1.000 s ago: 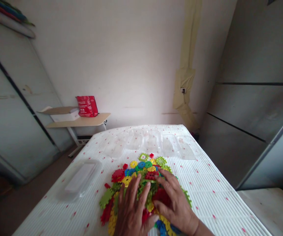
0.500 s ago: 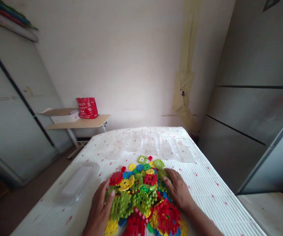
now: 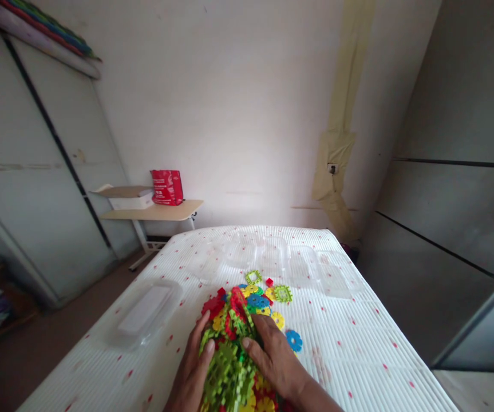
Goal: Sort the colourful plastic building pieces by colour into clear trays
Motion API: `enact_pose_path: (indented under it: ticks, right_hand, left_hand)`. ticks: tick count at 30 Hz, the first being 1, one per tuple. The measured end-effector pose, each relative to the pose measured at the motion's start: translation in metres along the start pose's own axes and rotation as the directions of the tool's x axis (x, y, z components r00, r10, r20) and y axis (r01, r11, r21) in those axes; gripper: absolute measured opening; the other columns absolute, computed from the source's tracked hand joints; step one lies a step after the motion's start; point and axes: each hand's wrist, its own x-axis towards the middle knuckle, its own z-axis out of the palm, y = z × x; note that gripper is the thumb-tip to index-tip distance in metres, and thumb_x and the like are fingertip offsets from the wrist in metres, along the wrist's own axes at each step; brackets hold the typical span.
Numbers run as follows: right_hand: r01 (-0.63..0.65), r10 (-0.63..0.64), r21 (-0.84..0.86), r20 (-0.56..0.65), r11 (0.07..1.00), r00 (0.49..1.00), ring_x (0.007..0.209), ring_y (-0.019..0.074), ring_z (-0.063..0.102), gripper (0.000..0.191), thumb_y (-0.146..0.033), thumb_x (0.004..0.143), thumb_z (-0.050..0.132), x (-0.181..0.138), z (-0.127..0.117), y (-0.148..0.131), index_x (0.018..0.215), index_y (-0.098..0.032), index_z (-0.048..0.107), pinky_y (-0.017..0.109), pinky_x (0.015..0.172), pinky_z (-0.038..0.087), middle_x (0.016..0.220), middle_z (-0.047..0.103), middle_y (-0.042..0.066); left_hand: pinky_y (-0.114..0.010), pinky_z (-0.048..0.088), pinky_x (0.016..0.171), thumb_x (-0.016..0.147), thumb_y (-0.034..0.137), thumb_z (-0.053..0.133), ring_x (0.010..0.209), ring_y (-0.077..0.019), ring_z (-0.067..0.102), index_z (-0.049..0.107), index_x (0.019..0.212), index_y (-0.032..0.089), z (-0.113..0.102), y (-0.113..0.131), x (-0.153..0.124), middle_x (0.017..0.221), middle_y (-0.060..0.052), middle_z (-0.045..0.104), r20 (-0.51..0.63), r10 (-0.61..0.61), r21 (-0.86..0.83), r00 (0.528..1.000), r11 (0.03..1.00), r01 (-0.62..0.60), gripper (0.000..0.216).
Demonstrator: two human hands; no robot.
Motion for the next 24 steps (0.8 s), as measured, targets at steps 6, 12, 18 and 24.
enact_pose_path:
  ticks: [6,12,18,24]
  right_hand:
    - [0.132,-0.132,-0.005,0.013,0.991,0.991,0.109,0.0195,0.053,0.039,-0.042,0.090,0.039,0.011,-0.004,-0.016,0.119,-0.021,0.053,0.032,0.095,0.041,0.118,0.058,0.009]
    - [0.005,-0.079,-0.268,-0.264,0.963,0.961,0.098,0.0208,0.058,0.030,-0.031,0.091,0.036,0.029,-0.028,0.034,0.099,-0.020,0.063,0.035,0.088,0.045,0.103,0.065,0.009]
    - [-0.160,0.030,-0.526,-0.246,0.835,0.969,0.115,0.0239,0.047,0.037,-0.019,0.083,0.041,0.038,-0.031,0.084,0.116,-0.017,0.058,0.038,0.093,0.040,0.126,0.055,0.012]
    - [-0.194,0.107,-0.583,-0.181,0.789,0.978,0.104,0.0228,0.052,0.033,-0.024,0.083,0.044,0.040,-0.027,0.083,0.112,-0.019,0.058,0.032,0.085,0.040,0.112,0.062,0.010]
  left_hand:
    - [-0.040,0.024,0.111,0.088,0.052,0.030,0.131,-0.0208,0.033,0.042,0.129,0.020,-0.017,-0.007,0.018,0.139,-0.007,0.041,-0.095,-0.077,-0.119,0.992,0.991,0.065,0.053]
    - [-0.040,0.029,0.108,0.081,0.058,0.039,0.124,-0.0240,0.043,0.054,0.117,0.018,-0.031,-0.015,0.026,0.128,-0.008,0.053,-0.190,-0.138,-0.194,0.972,0.976,0.101,0.055]
    - [-0.039,0.031,0.107,0.081,0.056,0.041,0.122,-0.0235,0.045,0.055,0.117,0.020,-0.031,-0.014,0.024,0.126,-0.006,0.055,-0.173,-0.128,-0.209,0.977,0.974,0.091,0.052]
    - [-0.041,0.028,0.108,0.083,0.056,0.039,0.120,-0.0229,0.046,0.054,0.118,0.019,-0.035,-0.024,0.026,0.126,-0.007,0.054,-0.175,-0.148,-0.235,0.973,0.966,0.105,0.053]
